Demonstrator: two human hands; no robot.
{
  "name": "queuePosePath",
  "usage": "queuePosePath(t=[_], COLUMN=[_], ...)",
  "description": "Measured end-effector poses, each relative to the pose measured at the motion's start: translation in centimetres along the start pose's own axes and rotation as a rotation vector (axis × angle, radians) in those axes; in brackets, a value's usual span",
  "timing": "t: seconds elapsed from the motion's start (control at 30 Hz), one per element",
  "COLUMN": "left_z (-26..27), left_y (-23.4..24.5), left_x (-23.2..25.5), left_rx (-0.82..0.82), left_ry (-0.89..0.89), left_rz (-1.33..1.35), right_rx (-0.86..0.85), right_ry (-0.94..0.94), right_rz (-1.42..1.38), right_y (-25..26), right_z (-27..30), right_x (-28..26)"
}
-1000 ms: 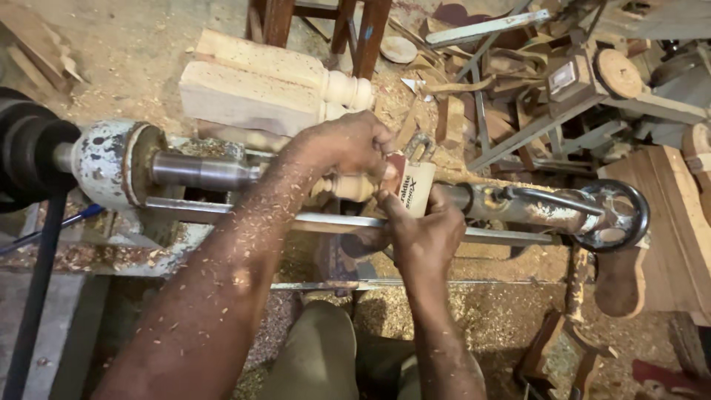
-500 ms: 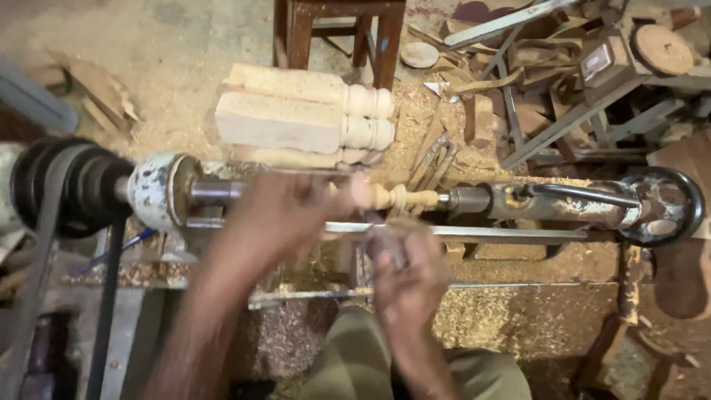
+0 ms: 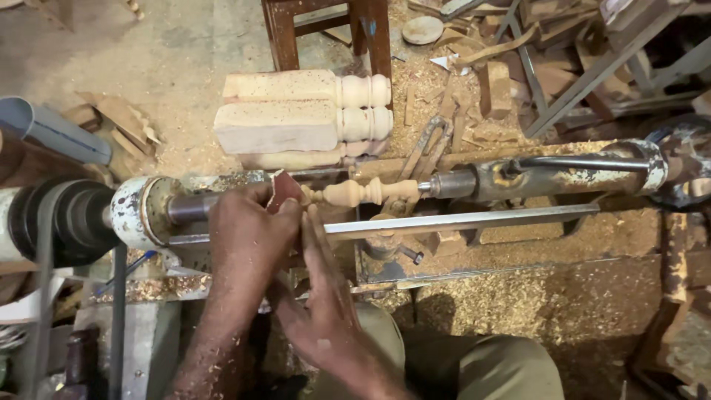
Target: The person uses sandpaper and chisels to shape and smooth a wooden furniture leg rotating on a lathe.
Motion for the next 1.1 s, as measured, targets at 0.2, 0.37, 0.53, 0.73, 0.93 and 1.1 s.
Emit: queuePosePath(t=[0.2, 0.37, 0.53, 0.73, 0.93, 1.1], left_z=[-1.3, -2.1, -1.1, -0.3, 0.1, 1.5], left_y=[0.2, 0.1, 1.2, 1.2, 0.3, 1.1], left_x=[1.0, 1.2, 0.5, -1.1, -3.4, -2.6], left_rx=[0.064, 0.133, 0.241, 0.407, 0.407, 0.587], left_ry=[-0.083, -0.136, -0.149, -0.161, 0.022, -0.088], left_rz=[-0.117, -0.23, -0.236, -0.196, -0.086, -0.048], right_rx=[-0.1, -0.212, -0.246, -0.449, -0.566, -0.54], right_ry=[-0.066, -0.251, -0.13, -0.44, -0.405, -0.385], right_rz=[-0.222, -0.368, 0.147, 0.33, 0.53, 0.556], right_y=[0.5, 0.6, 0.5, -0.1, -0.2, -0.6], right_z=[-0.7, -0.6, -1.1, -1.0, -0.9, -0.4], right_x=[-0.6, -0.2, -1.1, -0.1, -0.3, 0.8])
Point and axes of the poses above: each hand's wrist, its own z-axis away from the middle knuckle, its own y-axis out of the back of the hand, x = y × z, the point moved 9 cm from there along -z, towards the middle knuckle, and after that the axes turned 8 degrees about -z, right-handed, at the moved point
